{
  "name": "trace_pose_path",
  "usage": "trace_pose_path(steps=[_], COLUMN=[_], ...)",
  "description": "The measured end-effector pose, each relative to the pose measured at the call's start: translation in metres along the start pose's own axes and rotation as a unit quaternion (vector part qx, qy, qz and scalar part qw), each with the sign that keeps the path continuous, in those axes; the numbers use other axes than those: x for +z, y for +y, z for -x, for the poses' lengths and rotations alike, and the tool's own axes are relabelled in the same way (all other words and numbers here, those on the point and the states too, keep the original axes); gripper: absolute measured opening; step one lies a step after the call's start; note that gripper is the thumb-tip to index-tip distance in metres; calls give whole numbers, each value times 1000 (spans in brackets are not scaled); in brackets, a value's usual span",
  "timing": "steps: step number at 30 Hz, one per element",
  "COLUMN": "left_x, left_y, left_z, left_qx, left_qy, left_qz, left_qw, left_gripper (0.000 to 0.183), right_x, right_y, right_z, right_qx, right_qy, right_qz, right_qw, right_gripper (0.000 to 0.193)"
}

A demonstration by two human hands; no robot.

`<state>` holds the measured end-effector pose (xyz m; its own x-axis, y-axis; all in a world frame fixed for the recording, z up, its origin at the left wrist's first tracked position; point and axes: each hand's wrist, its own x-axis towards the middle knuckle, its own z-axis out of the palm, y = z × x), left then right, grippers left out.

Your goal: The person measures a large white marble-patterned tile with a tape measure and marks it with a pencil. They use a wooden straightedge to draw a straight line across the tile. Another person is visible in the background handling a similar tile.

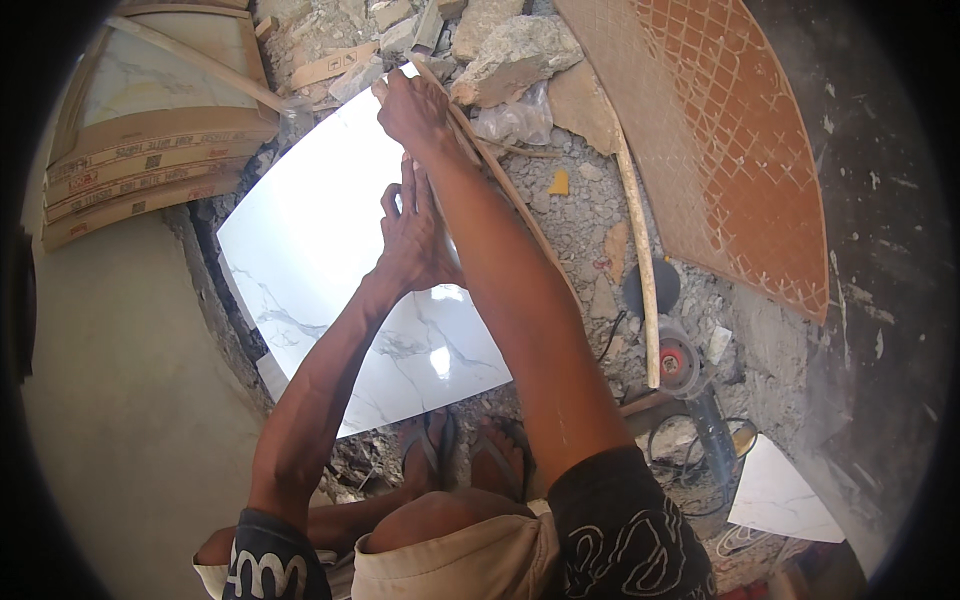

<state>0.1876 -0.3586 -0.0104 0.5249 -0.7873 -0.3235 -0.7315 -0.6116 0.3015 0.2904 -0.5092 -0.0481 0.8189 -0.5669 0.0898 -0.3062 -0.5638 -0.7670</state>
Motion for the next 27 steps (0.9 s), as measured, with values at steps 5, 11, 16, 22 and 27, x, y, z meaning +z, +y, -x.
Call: trace_pose_path(steps=[5, 11, 16, 22, 27], left_x=[14, 30, 9, 19, 19], left_y=[-4, -10, -6, -7, -6], left_z=[-2, -8, -3, -5, -5], left_qx=[5, 39, 48, 28, 17], left_qy=[47, 64, 21, 40, 43], left_qz=[-17, -44, -38, -38, -66], left_qw=[999, 996, 998, 998, 997], left_gripper=[181, 179, 175, 175, 181], right_x=[-2, -23, -68, -94, -139], right_y=[-4, -13, -11, 37, 31], right_z=[-11, -15, 40, 176, 282], right_qx=[6, 28, -10, -43, 39], right_qy=[-1, -104, -214, -117, -194], right_qz=[-7, 65, 109, 67, 62], right_qw=[1000, 992, 971, 990, 978], right_gripper=[26, 36, 36, 17, 6])
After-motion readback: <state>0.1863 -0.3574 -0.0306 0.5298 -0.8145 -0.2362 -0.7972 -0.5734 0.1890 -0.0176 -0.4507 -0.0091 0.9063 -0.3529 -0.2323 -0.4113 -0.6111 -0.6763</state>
